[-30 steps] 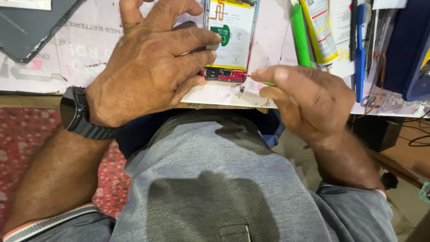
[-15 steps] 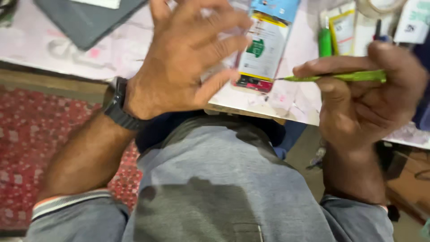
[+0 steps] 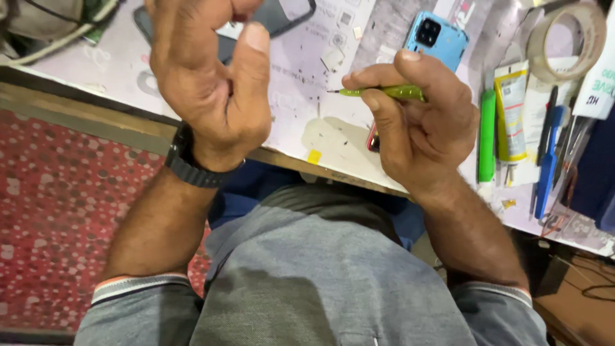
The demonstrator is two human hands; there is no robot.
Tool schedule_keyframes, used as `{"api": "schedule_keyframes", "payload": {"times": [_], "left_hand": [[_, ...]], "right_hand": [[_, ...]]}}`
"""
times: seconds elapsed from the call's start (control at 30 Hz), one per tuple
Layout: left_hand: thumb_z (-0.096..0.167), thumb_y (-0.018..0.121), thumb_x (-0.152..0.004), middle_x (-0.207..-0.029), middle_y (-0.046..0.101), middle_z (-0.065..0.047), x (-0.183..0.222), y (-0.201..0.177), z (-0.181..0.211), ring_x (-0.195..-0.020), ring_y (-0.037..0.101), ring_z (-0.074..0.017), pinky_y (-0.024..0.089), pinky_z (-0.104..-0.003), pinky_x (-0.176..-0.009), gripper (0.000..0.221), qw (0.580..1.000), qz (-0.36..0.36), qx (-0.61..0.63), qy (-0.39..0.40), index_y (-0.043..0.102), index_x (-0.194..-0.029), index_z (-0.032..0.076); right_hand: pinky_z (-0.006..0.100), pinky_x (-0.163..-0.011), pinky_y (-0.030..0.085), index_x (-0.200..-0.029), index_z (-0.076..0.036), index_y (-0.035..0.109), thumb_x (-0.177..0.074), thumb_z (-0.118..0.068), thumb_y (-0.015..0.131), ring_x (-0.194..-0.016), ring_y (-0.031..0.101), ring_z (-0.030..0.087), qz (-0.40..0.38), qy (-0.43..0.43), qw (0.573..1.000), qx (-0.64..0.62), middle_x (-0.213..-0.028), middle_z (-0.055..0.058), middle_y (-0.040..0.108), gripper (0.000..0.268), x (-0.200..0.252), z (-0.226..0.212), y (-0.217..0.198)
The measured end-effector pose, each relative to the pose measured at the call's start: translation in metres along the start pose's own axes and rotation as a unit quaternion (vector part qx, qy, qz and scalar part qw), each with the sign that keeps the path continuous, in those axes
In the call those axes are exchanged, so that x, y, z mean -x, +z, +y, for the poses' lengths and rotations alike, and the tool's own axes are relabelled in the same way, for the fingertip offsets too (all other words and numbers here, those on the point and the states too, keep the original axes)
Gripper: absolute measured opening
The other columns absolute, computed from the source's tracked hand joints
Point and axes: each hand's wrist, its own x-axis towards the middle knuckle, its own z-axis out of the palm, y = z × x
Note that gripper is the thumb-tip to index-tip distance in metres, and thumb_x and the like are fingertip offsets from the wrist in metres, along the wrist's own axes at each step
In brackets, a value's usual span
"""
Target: The person uses a green screwdriver to remove and install screws on a disassembled smartphone. They open a drawer to retrieve a small bag of screws, then continue fastening screws into the phone's internal frame.
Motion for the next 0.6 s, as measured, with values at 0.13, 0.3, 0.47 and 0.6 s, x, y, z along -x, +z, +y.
{"api": "schedule_keyframes", "payload": {"times": [0.13, 0.3, 0.47, 0.6], "left_hand": [[0.000, 0.068, -0.106, -0.110, 0.065, -0.007, -0.009, 0.001, 0.000, -0.097, 0.059, -0.0222, 0.044, -0.035, -0.091, 0.019, 0.999, -0.006, 0.029, -0.014, 0.062, -0.124, 0.004], [0.001, 0.068, -0.107, -0.112, 0.065, -0.007, -0.012, 0.001, -0.001, -0.097, 0.059, -0.0221, 0.044, -0.036, -0.090, 0.020, 0.999, -0.018, 0.028, -0.005, 0.062, -0.126, 0.004], [0.002, 0.070, -0.107, -0.106, 0.065, -0.006, -0.008, 0.002, -0.004, -0.096, 0.058, -0.0223, 0.044, -0.036, -0.088, 0.015, 1.000, -0.015, 0.020, -0.011, 0.063, -0.119, 0.005], [0.002, 0.072, -0.107, -0.104, 0.063, -0.006, -0.006, 0.003, -0.007, -0.096, 0.057, -0.0229, 0.044, -0.036, -0.086, 0.017, 1.000, -0.011, 0.015, -0.015, 0.062, -0.119, 0.006]], "right_hand": [[0.031, -0.093, 0.066, -0.152, -0.010, 0.033, -0.113, 0.018, 0.055, -0.107, 0.074, 0.024, 0.004, -0.025, 0.999, -0.023, -0.119, 0.021, 0.068, 0.053, -0.009, 0.008, 0.003], [0.033, -0.099, 0.067, -0.154, -0.009, 0.033, -0.115, 0.018, 0.057, -0.109, 0.074, 0.024, -0.002, -0.036, 0.999, -0.026, -0.120, 0.020, 0.067, 0.054, -0.015, 0.010, 0.007], [0.032, -0.090, 0.068, -0.149, -0.007, 0.037, -0.110, 0.017, 0.061, -0.104, 0.075, 0.024, -0.026, -0.052, 0.998, 0.007, -0.114, 0.021, 0.069, 0.052, -0.015, 0.003, 0.010], [0.031, -0.090, 0.069, -0.149, -0.007, 0.038, -0.111, 0.016, 0.063, -0.105, 0.075, 0.024, -0.037, -0.042, 0.998, 0.010, -0.115, 0.020, 0.069, 0.051, -0.014, 0.003, 0.010]]}}
